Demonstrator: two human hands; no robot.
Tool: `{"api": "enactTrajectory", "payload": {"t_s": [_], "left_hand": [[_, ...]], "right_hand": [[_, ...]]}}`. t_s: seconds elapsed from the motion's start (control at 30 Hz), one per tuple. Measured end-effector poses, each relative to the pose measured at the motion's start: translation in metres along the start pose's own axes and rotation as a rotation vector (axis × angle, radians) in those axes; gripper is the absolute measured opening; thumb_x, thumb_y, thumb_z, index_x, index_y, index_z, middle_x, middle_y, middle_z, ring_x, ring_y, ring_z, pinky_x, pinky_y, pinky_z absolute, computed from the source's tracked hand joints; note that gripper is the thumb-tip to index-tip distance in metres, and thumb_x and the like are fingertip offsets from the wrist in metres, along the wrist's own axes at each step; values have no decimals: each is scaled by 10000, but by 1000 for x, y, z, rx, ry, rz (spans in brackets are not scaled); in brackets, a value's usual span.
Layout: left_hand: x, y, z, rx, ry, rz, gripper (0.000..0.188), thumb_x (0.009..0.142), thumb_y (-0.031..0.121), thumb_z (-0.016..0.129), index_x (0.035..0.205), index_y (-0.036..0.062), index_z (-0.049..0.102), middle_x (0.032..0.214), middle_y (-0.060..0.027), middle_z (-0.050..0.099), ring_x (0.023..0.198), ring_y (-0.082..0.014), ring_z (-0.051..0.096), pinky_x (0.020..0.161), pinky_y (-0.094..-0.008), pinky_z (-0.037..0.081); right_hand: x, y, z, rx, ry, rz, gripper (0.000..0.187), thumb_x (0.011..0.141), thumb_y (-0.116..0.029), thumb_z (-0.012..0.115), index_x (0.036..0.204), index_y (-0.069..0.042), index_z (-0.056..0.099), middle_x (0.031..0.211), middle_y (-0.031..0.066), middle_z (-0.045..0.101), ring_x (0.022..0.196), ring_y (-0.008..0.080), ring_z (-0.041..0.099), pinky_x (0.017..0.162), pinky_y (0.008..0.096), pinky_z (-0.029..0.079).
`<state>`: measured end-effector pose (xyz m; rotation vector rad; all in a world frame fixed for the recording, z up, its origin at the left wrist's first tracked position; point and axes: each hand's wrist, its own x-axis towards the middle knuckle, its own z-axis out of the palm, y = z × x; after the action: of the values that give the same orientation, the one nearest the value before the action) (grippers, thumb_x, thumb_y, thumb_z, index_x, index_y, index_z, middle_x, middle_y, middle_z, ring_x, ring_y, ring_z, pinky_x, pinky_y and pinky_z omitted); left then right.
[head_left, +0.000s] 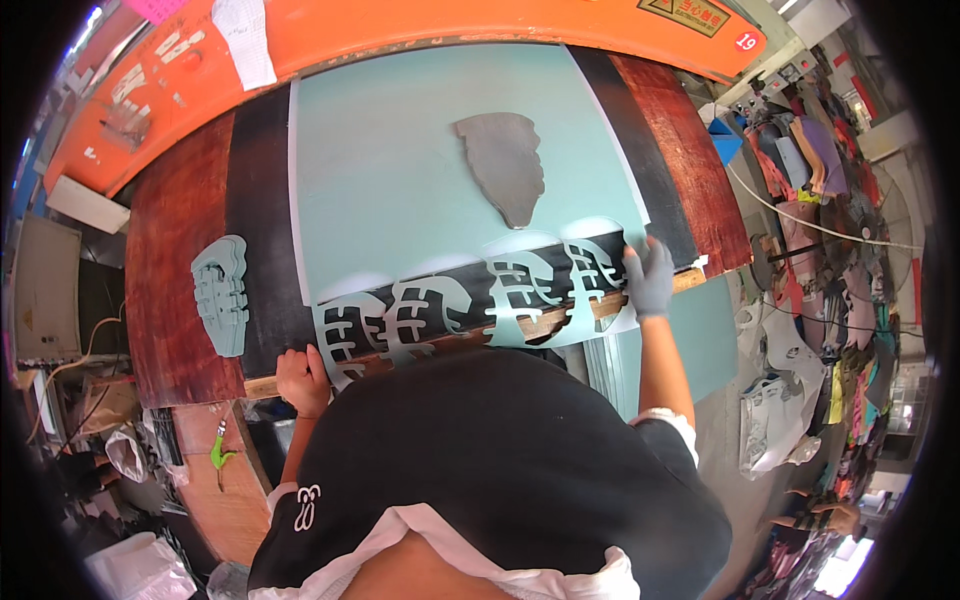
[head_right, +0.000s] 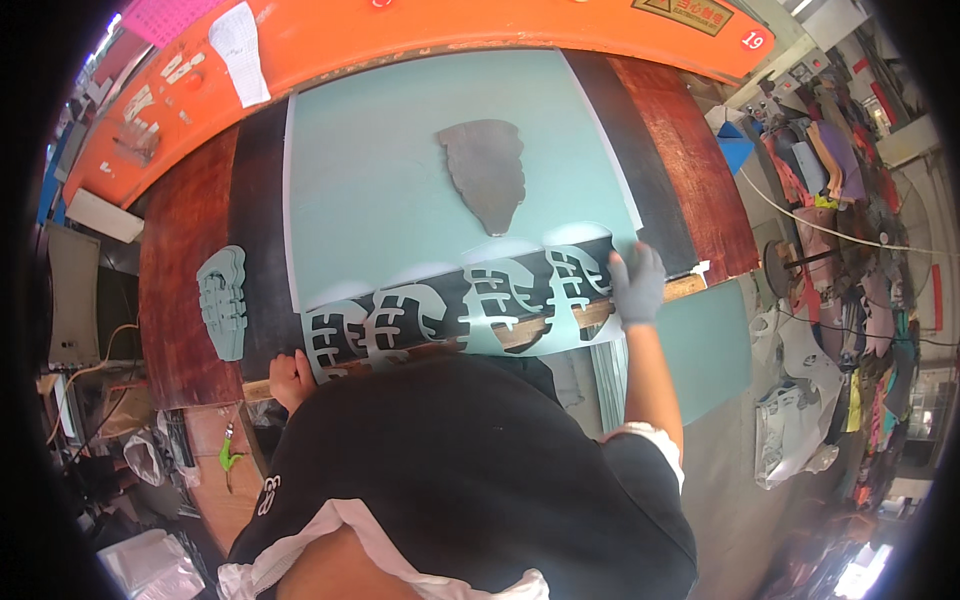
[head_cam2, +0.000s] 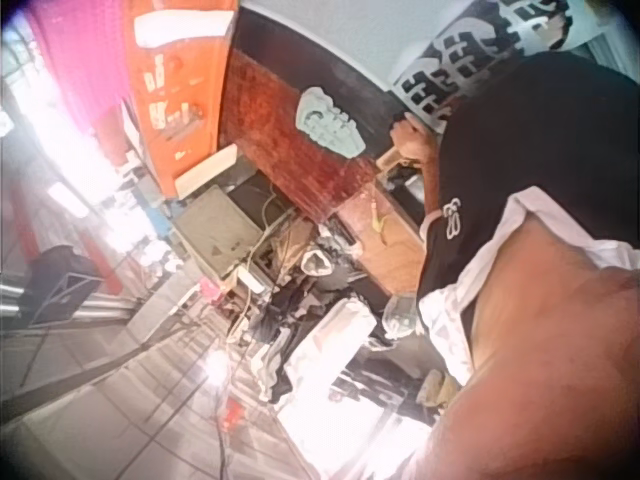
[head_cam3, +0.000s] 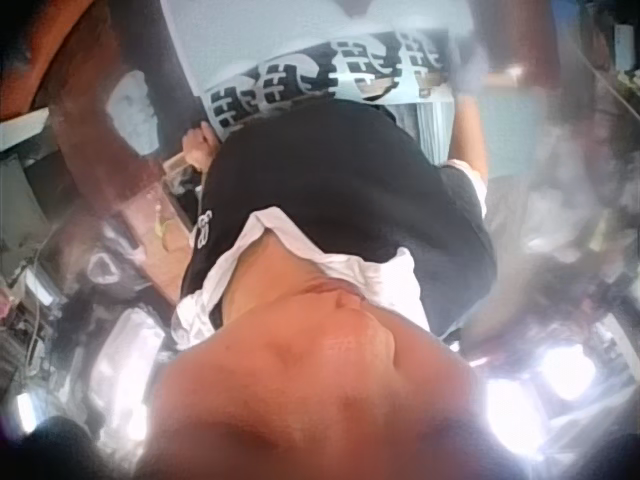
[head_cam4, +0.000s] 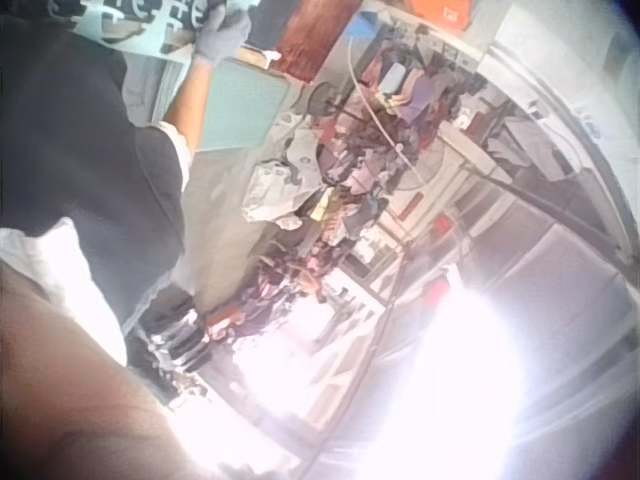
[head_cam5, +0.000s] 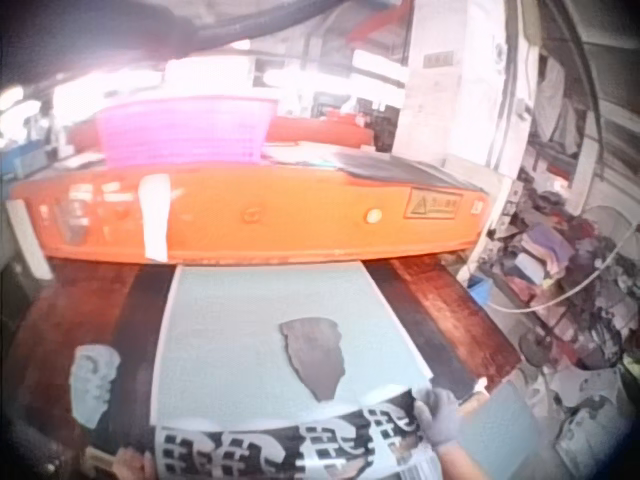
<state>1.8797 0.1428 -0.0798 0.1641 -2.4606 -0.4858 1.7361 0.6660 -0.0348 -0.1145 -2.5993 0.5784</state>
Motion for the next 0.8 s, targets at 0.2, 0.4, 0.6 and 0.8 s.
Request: {"api": "enactTrajectory", "payload": {"t_s": [0.2,0.4,0.6,0.8], "left_hand": [[-6,-4,5,9,37,0,344,852,100,587,563,30,413,602,-130,418,581,-336,441,513,-448,328],[-14,-10,16,105,161,-26,342,842,144,585,558,26,435,605,-133,460,599,-334,480,541,-444,382],[-25,-24,26,87,165,-85,341,858,200,573,578,28,483,647,-134,502,653,-340,505,591,-457,409],[-34,-32,37,90,195,-161,348,861,218,568,582,19,504,667,-140,522,709,-351,532,637,-469,427]], "right_hand": [[-40,30,18,-133,204,-57,407,824,-347,614,1029,2,571,1044,209,590,1025,391,546,845,484,437],[-16,21,26,-56,244,-38,415,806,-361,619,1034,-14,604,1171,254,541,1048,416,534,877,479,432],[11,17,30,82,198,-396,340,825,-294,598,1067,-55,586,1083,195,582,993,380,542,839,473,436],[127,-30,-19,502,208,-309,318,939,-284,435,833,-23,581,801,206,589,798,383,563,711,455,441]]}}
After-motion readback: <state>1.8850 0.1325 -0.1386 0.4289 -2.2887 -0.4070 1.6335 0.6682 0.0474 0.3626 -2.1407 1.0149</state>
